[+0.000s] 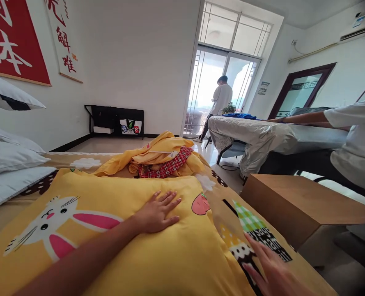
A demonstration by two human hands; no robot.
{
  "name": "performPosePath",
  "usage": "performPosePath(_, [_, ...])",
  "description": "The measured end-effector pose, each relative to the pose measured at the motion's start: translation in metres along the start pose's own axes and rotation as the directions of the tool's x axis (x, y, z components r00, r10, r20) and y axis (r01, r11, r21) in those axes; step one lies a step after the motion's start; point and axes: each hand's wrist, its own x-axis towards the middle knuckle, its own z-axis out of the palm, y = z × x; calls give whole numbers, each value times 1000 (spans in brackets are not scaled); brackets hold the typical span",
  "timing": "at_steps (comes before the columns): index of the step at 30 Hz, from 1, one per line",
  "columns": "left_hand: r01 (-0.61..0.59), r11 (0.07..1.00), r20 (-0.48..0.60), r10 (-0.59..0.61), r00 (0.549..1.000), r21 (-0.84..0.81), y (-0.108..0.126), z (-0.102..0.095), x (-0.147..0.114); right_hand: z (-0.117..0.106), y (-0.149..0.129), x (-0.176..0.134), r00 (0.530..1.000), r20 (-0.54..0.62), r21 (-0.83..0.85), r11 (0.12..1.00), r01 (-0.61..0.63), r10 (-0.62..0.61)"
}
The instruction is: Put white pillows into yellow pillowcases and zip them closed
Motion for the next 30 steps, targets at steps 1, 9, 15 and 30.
performPosePath(1, [8,1000,18,-8,1000,3,1,-4,3,-18,-28,27,995,-78,-35,997,63,-66])
performPosePath(9, [24,999,62,-25,998,21,-11,-7,7,65,-167,203,963,264,53,998,29,-42])
performPosePath(15, [20,1000,53,-20,998,10,-17,-9,5,136,-86,217,918,396,62,997,-52,23])
performPosePath(30, [16,1000,31,-16,999,-4,-8,-4,2,92,-112,244,965,261,-23,999,43,-35])
